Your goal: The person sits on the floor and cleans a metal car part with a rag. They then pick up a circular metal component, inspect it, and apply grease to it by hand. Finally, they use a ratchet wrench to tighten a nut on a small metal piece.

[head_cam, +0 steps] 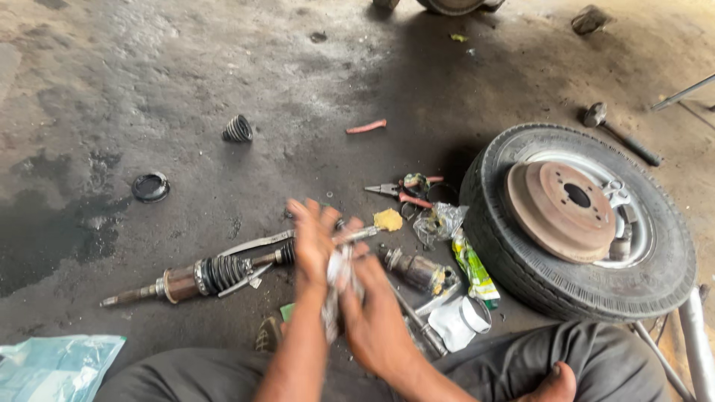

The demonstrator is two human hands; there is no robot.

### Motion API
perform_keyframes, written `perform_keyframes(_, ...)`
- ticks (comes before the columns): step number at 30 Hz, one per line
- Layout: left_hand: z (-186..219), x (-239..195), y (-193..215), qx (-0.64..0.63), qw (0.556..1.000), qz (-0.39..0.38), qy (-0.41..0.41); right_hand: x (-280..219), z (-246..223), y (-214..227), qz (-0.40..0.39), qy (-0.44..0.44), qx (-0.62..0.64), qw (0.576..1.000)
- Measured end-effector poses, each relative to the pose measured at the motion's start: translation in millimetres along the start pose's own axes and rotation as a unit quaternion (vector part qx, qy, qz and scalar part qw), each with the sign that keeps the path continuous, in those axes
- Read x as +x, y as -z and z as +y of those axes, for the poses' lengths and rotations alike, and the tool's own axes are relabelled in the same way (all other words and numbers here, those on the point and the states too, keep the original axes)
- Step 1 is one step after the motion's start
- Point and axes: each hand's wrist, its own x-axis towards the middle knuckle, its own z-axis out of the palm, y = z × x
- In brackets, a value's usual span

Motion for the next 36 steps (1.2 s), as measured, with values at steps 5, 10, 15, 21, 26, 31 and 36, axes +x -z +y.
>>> perform_keyframes(5,54,5,8,0.217,0.966,-0.002,-0.143,-8,-3,36,-0.306,-0.224,-0.228,0.897)
perform_keyframes(10,37,24,26,0.671,0.714,0.068,-0.188,19,56,138,-0.502,-0.155,-0.154,0.837)
perform_keyframes(15,1,37,29,0.868,0.493,0.019,-0.059,57,138,161,-0.218,-0.216,-0.477,0.823)
perform_keyframes(21,-15,61,44,0.91,0.407,0.008,-0.077,50,166,137,-0.298,-0.294,-0.476,0.773)
perform_keyframes(26,-15,69,52,0.897,0.426,-0.012,-0.118,45,195,128,-0.302,-0.264,-0.507,0.763)
perform_keyframes(31,44,52,44,0.823,0.5,0.031,-0.268,42,229,132,-0.336,-0.292,-0.499,0.743)
perform_keyframes(36,120,-25,13,0.711,0.487,0.055,-0.504,27,191,188,-0.074,-0.362,0.017,0.929)
